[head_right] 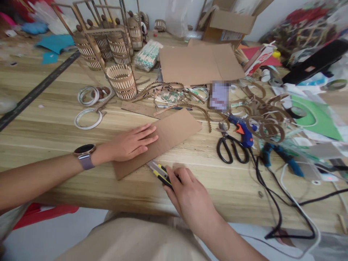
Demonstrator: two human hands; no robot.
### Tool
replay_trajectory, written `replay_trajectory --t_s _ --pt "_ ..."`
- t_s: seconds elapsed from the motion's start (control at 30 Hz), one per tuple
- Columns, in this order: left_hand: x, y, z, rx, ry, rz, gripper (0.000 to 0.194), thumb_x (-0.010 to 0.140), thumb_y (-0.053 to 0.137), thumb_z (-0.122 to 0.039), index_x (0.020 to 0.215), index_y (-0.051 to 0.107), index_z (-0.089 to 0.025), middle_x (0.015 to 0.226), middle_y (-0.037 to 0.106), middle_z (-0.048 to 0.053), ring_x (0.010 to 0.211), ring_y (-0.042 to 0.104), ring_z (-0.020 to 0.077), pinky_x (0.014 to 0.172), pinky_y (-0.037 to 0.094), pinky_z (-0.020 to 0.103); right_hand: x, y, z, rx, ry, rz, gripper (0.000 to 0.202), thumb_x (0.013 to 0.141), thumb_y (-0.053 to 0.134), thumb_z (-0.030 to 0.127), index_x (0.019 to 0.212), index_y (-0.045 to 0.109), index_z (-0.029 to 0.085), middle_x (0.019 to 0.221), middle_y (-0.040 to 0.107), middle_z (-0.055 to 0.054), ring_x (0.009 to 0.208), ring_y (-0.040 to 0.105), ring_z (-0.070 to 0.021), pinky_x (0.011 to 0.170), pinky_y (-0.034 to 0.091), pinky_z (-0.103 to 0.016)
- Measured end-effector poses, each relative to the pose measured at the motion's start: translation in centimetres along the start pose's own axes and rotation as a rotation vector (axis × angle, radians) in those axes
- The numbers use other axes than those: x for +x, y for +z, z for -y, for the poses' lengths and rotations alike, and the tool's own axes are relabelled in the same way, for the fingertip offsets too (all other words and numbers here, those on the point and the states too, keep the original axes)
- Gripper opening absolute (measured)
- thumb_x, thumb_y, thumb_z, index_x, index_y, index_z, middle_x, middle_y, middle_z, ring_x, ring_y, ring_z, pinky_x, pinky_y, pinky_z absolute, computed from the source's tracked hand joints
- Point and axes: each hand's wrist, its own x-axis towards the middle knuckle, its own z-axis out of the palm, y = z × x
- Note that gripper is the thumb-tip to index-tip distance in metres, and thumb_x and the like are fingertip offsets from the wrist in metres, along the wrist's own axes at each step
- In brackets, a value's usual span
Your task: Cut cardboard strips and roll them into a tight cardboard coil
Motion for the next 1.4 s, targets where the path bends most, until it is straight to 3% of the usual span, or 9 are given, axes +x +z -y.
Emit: replay_trajectory --t_s 0.5,0.87,1.4 --pt "0.1 -0.1 0.0 -0.044 -0.004 -0.004 0.053 0.105 0.030 -0.042 0.149 0.044 -0.016 0.161 0.030 0.012 0.152 0.018 0.0305 0.123 0.022 0.049 0.9 1.1 1.2 0.008 -0.137 0.027 0.038 0.097 0.046 0.027 0.130 0.055 0.011 0.096 0.065 -0.012 0.087 0.065 -0.0235 0.071 0.060 -0.035" --pt "0.1 -0.1 -0.1 -0.035 0.002 -0.005 0.051 0.105 0.033 -0.039 0.148 0.044 -0.015 0.161 0.029 0.014 0.152 0.018 0.0305 0.123 0.022 0.048 1.0 0.8 2.1 -0.006 -0.181 0.017 0.032 0.098 0.045 0.025 0.123 0.057 0.011 0.089 0.064 -0.010 0.080 0.066 -0.0216 0.065 0.059 -0.032" --pt "0.1 0.0 0.0 -0.023 0.003 0.001 0.052 0.104 0.034 -0.040 0.150 0.043 -0.017 0.162 0.028 0.013 0.152 0.016 0.0312 0.123 0.021 0.048 2.1 0.8 2.9 -0.031 -0.232 0.119 0.030 0.095 0.053 0.028 0.120 0.060 0.013 0.091 0.065 -0.009 0.082 0.065 -0.0230 0.067 0.057 -0.034"
